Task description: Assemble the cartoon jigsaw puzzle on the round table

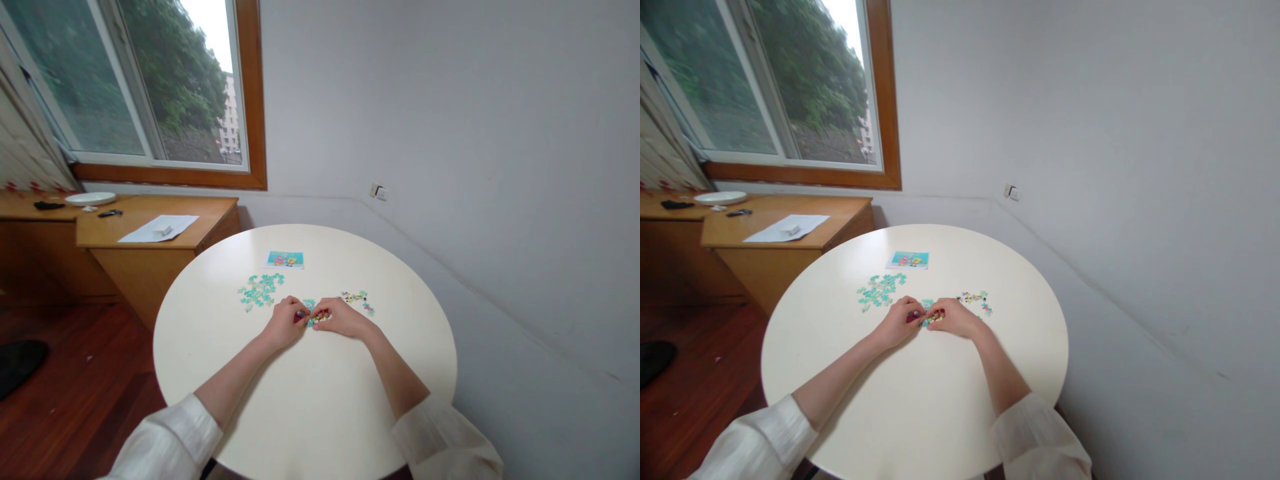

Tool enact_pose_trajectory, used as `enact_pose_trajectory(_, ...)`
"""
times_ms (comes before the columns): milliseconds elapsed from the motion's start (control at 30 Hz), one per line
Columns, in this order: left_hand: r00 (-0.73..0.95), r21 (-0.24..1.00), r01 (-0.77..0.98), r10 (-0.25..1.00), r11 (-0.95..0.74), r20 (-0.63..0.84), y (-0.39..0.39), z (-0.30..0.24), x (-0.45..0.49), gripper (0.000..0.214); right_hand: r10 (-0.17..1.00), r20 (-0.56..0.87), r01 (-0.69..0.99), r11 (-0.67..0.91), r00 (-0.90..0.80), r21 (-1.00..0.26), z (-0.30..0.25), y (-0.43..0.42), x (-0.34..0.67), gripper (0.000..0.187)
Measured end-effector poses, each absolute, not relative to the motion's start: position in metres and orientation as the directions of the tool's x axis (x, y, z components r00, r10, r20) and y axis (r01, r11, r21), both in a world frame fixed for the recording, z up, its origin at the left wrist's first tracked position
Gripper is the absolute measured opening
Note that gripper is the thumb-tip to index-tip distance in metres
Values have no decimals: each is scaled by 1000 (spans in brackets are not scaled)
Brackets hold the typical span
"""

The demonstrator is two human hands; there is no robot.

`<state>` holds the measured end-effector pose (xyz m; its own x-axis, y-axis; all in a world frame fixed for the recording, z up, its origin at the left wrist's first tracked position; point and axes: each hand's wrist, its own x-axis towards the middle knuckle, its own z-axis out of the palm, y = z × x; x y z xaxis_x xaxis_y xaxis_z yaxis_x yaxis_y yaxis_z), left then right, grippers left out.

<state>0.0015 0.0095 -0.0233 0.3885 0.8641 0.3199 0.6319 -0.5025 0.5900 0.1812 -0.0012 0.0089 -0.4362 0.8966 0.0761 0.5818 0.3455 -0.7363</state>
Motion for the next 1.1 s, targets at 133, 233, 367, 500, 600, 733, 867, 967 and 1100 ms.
enact_pose_trajectory(133,385,587,639,867,-498,316,8,-21,2,14,896,74,595,350,-438,-724,11,-2,180,14)
enact_pose_trajectory(233,388,586,643,869,-494,308,8,-21,2,14,896,77,584,349,-438,-733,10,-2,180,14)
enact_pose_trajectory(367,385,587,643,870,-492,306,8,-22,2,14,897,83,559,340,-433,-756,8,-1,180,13)
enact_pose_trajectory(500,385,579,650,870,-493,308,8,-23,2,14,910,83,571,324,-406,-754,6,1,180,7)
enact_pose_trajectory(600,386,578,649,869,-495,310,9,-23,2,14,909,85,582,330,-407,-743,5,1,181,6)
enact_pose_trajectory(733,394,579,647,868,-496,303,9,-23,2,14,906,92,582,341,-414,-738,4,2,181,6)
enact_pose_trajectory(867,389,577,653,871,-490,299,8,-21,2,15,903,101,583,351,-417,-733,4,2,180,6)
enact_pose_trajectory(967,384,583,652,874,-486,298,7,-20,2,14,900,100,586,356,-423,-728,5,1,181,6)
enact_pose_trajectory(1100,381,586,653,877,-480,293,6,-19,2,9,900,93,584,353,-427,-731,5,1,182,5)
